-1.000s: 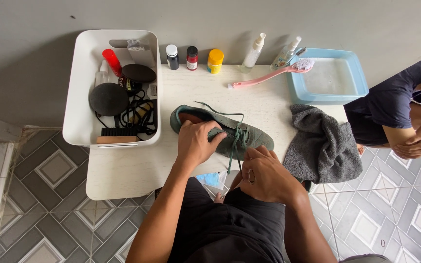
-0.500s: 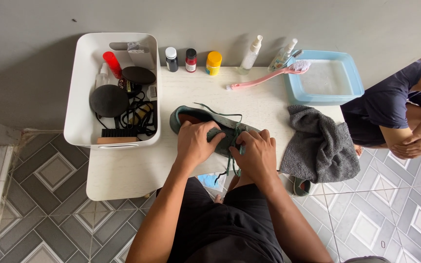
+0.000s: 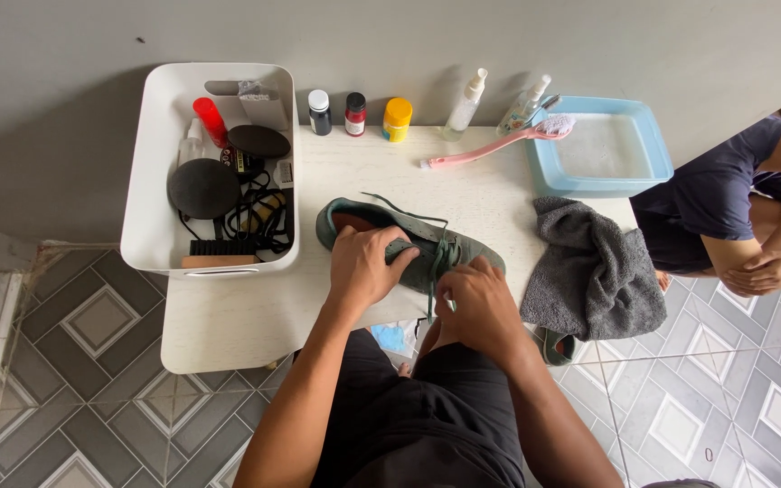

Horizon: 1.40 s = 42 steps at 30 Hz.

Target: A person is unlacing a green sneaker, pulling the laces through each eyelet until they are completely removed.

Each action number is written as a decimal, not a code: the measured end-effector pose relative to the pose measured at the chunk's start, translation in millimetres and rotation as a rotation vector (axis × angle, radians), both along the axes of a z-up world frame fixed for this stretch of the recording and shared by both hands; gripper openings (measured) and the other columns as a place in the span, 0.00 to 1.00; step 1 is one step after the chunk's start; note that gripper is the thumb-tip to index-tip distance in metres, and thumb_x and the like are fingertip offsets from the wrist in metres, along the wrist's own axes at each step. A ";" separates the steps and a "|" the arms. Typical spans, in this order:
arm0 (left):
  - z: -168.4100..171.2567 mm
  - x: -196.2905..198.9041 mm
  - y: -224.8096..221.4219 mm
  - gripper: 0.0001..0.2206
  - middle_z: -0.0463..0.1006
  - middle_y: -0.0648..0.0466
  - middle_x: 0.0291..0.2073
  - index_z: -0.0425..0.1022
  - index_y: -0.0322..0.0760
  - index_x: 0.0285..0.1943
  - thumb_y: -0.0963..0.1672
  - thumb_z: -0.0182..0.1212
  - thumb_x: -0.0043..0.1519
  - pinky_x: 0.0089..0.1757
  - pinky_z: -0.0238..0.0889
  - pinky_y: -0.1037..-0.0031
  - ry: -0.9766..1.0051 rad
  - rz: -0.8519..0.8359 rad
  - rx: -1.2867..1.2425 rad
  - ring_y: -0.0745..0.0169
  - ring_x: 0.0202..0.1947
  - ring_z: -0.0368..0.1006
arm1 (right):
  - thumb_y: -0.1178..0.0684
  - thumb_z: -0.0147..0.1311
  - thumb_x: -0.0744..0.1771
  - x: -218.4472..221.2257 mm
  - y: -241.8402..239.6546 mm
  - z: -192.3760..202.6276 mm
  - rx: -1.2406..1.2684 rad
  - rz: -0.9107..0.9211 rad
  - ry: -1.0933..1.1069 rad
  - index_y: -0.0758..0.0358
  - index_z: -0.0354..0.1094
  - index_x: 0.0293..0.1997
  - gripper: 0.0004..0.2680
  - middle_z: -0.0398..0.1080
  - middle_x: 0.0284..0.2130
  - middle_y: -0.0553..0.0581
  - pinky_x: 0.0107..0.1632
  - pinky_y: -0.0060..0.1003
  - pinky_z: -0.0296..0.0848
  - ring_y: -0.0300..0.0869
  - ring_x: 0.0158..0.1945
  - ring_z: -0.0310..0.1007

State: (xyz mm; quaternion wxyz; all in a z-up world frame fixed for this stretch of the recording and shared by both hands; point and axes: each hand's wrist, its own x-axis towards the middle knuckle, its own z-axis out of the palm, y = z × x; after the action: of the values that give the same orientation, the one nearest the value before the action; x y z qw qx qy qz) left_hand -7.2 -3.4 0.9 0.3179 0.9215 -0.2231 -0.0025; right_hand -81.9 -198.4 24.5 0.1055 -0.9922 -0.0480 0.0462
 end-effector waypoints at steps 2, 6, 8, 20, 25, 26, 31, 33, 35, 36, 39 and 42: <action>-2.2 0.6 -0.6 0.09 0.84 0.54 0.33 0.79 0.50 0.44 0.52 0.59 0.64 0.48 0.61 0.63 0.010 0.000 0.000 0.51 0.39 0.82 | 0.44 0.53 0.65 -10.1 -4.2 2.7 -0.007 0.061 0.109 0.46 0.76 0.28 0.07 0.72 0.24 0.45 0.50 0.39 0.67 0.44 0.44 0.69; -1.3 2.0 -0.6 0.10 0.85 0.53 0.34 0.79 0.50 0.44 0.52 0.58 0.64 0.49 0.60 0.62 0.028 -0.003 0.007 0.49 0.40 0.82 | 0.44 0.56 0.61 -27.6 -10.1 12.9 0.017 0.232 0.285 0.52 0.76 0.23 0.08 0.76 0.23 0.54 0.47 0.47 0.71 0.52 0.43 0.75; -1.0 2.3 -0.5 0.10 0.85 0.53 0.35 0.79 0.50 0.45 0.52 0.57 0.64 0.49 0.61 0.62 0.037 -0.003 0.012 0.49 0.40 0.82 | 0.43 0.55 0.61 -27.5 -12.0 19.0 0.019 0.225 0.320 0.53 0.76 0.23 0.09 0.75 0.22 0.55 0.47 0.46 0.72 0.53 0.42 0.75; 0.1 4.3 -2.3 0.09 0.84 0.55 0.32 0.79 0.51 0.44 0.52 0.60 0.64 0.49 0.61 0.64 0.015 0.000 0.020 0.53 0.39 0.82 | 0.40 0.58 0.64 9.5 -1.8 -15.3 0.109 -0.202 0.003 0.48 0.76 0.40 0.09 0.74 0.29 0.47 0.44 0.47 0.76 0.48 0.40 0.78; 4.3 5.1 -2.8 0.08 0.84 0.54 0.29 0.79 0.49 0.43 0.51 0.60 0.64 0.47 0.62 0.63 -0.003 -0.008 0.028 0.52 0.35 0.81 | 0.43 0.59 0.64 15.7 -7.5 -25.2 0.101 -0.200 -0.017 0.44 0.76 0.37 0.05 0.72 0.28 0.44 0.44 0.46 0.77 0.46 0.39 0.77; 4.6 4.7 -2.5 0.08 0.84 0.54 0.29 0.79 0.49 0.43 0.51 0.60 0.64 0.47 0.62 0.63 0.007 -0.006 0.029 0.52 0.35 0.81 | 0.43 0.59 0.64 14.4 -8.0 -24.0 0.101 -0.199 -0.006 0.44 0.76 0.37 0.05 0.72 0.28 0.44 0.44 0.46 0.77 0.46 0.39 0.77; 1.6 6.1 -3.0 0.09 0.83 0.54 0.29 0.78 0.49 0.43 0.51 0.59 0.64 0.46 0.60 0.63 -0.004 -0.007 0.006 0.51 0.35 0.81 | 0.46 0.58 0.64 7.4 -2.0 -13.5 0.107 -0.184 -0.063 0.47 0.76 0.39 0.05 0.72 0.30 0.47 0.45 0.46 0.76 0.47 0.41 0.77; 0.2 6.0 -3.5 0.09 0.83 0.54 0.29 0.78 0.50 0.43 0.51 0.59 0.64 0.46 0.60 0.63 -0.010 -0.002 0.011 0.52 0.36 0.81 | 0.48 0.59 0.63 5.0 -1.2 -15.0 0.123 -0.182 -0.090 0.49 0.75 0.39 0.05 0.72 0.32 0.48 0.45 0.47 0.76 0.48 0.42 0.77; -0.3 6.6 -4.4 0.09 0.83 0.55 0.30 0.78 0.50 0.43 0.51 0.59 0.64 0.46 0.60 0.63 -0.016 0.000 0.016 0.52 0.36 0.81 | 0.50 0.59 0.62 3.2 -0.8 -14.9 0.138 -0.182 -0.116 0.50 0.75 0.40 0.06 0.72 0.33 0.50 0.45 0.48 0.76 0.50 0.43 0.77; -0.9 6.4 -4.5 0.08 0.83 0.55 0.30 0.78 0.50 0.43 0.51 0.59 0.64 0.46 0.61 0.63 -0.027 0.004 0.015 0.52 0.36 0.81 | 0.50 0.59 0.62 2.1 -0.2 -14.8 0.129 -0.196 -0.130 0.50 0.75 0.40 0.06 0.72 0.34 0.50 0.46 0.47 0.75 0.49 0.43 0.77; 0.7 5.6 -3.8 0.08 0.83 0.54 0.30 0.78 0.50 0.43 0.51 0.59 0.64 0.45 0.61 0.63 -0.033 0.006 0.014 0.51 0.36 0.81 | 0.50 0.59 0.62 1.9 -1.3 -20.7 0.122 -0.209 -0.162 0.49 0.76 0.40 0.06 0.72 0.34 0.50 0.46 0.47 0.75 0.49 0.43 0.77; 0.3 5.7 -3.6 0.08 0.83 0.55 0.30 0.78 0.50 0.43 0.51 0.60 0.64 0.45 0.60 0.63 -0.023 0.002 0.012 0.51 0.36 0.81 | 0.49 0.60 0.62 3.1 -3.5 -22.6 0.120 -0.212 -0.188 0.49 0.76 0.37 0.05 0.71 0.31 0.49 0.44 0.45 0.75 0.48 0.41 0.76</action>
State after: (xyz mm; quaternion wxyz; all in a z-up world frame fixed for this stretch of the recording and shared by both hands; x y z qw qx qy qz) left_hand -1.5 -7.0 1.2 0.3099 0.9235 -0.2259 0.0068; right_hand -78.8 -201.9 1.9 0.1641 -0.9835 0.0444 -0.0613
